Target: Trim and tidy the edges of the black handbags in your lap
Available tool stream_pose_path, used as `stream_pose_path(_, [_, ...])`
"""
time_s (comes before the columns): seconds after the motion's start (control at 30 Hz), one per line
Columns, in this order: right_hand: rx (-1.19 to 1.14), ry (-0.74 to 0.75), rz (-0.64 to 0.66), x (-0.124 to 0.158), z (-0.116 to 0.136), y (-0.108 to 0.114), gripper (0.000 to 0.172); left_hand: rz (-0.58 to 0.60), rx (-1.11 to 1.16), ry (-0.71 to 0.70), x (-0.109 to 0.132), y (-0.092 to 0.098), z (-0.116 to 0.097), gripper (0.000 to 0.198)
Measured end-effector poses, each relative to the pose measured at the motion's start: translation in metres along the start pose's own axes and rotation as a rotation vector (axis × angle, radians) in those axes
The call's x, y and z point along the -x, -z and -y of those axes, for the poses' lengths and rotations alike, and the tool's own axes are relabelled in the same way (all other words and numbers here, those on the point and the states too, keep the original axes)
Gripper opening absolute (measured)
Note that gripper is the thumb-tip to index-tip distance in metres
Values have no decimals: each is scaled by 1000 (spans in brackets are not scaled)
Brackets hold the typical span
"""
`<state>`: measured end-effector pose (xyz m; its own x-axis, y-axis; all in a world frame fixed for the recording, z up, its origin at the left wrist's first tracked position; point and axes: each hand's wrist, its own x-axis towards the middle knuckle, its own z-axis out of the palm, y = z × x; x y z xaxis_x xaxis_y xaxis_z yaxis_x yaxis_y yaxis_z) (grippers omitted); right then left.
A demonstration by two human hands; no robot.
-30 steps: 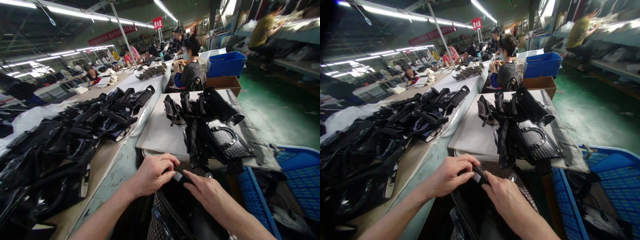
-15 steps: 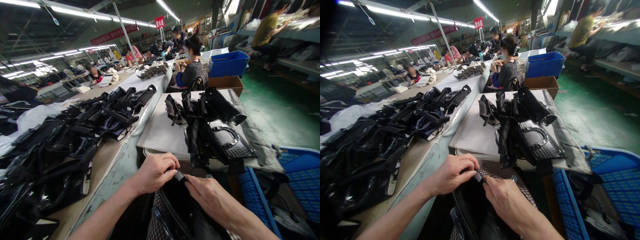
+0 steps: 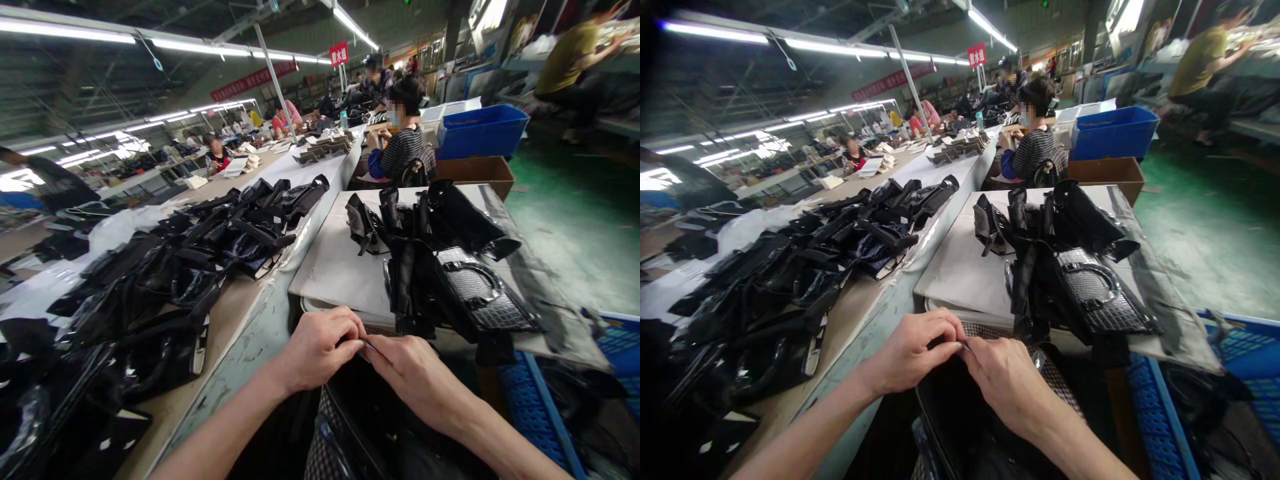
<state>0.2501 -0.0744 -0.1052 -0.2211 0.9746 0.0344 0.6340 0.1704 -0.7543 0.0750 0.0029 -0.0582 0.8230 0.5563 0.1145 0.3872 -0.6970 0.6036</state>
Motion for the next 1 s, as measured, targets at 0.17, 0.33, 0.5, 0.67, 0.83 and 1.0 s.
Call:
stream_pose_path(0.17, [-63, -15, -33, 2, 0, -9, 37, -101, 41, 146, 11, 4, -5, 22])
stream_pose_path(0.33, [-72, -20, -49, 2, 2, -10, 38, -146, -28, 170, 18, 4, -6, 19])
stream_pose_path(0.5, [-58, 2, -74, 4, 0, -12, 36, -147, -89, 55, 19, 2, 2, 14])
stream_pose_path(0.67, [-55, 39, -121, 4, -3, -10, 27, -127, -91, -4, 14, 2, 7, 12])
stream_pose_path(0.83, [-67, 74, -136, 4, -2, -7, 30, -179, -44, 13, 12, 0, 7, 13])
stream_pose_path(1.0, [-58, 97, -154, 4, -1, -7, 29, -217, 29, 78, 12, -4, 5, 14])
